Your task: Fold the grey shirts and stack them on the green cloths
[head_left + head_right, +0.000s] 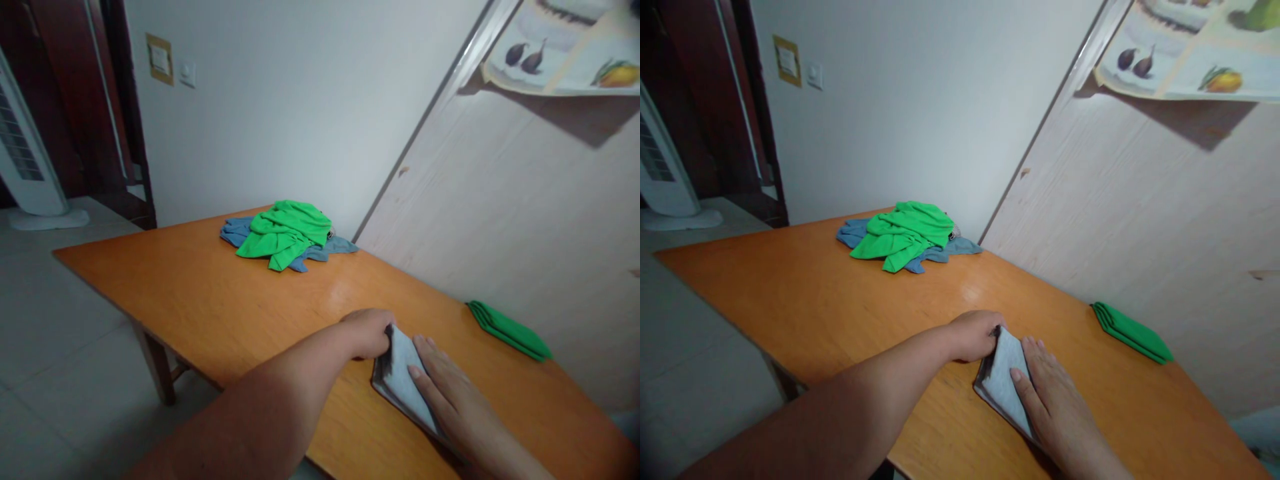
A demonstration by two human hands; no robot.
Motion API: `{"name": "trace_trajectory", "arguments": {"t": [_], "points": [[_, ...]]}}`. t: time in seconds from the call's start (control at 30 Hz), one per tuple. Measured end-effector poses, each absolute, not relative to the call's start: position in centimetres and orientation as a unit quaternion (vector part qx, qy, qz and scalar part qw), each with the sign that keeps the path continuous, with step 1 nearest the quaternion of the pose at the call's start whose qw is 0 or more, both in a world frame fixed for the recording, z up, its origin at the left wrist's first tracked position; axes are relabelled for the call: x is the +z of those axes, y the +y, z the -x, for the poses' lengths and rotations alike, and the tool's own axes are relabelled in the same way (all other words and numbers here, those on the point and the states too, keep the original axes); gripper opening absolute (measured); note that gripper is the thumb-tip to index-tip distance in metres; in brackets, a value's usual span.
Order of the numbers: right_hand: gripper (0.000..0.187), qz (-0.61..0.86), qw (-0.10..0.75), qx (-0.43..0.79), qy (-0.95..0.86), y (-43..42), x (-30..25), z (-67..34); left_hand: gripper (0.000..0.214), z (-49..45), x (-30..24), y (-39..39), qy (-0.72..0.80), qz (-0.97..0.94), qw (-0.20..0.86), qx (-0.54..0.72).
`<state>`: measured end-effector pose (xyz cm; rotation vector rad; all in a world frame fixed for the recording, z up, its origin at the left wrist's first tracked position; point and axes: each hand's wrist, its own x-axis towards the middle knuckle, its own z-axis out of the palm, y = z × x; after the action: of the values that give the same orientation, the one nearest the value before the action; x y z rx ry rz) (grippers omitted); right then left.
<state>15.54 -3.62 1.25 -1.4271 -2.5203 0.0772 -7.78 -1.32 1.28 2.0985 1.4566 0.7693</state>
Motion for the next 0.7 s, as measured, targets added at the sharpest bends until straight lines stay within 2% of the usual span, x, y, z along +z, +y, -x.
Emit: {"name": "trace_trajectory", "arguments": {"t": [0.13,0.37,0.7], "points": [[0.071,0.485,0.124,0.026,-0.865,-3.81,1.41,-15.35,0.028,8.09,0.81,-0.96,0.511,-0.763,0.276,0.284],[0.071,0.481,0.110,0.017,-0.870,-3.97,1.85,-14.92,0.023,7.73,0.79,-1.43,0.541,-0.759,0.205,0.300],[0.080,0.474,0.103,0.016,-0.874,-4.04,2.04,-14.77,0.027,8.13,0.40,-0.77,0.515,-0.763,0.243,0.306]]}}
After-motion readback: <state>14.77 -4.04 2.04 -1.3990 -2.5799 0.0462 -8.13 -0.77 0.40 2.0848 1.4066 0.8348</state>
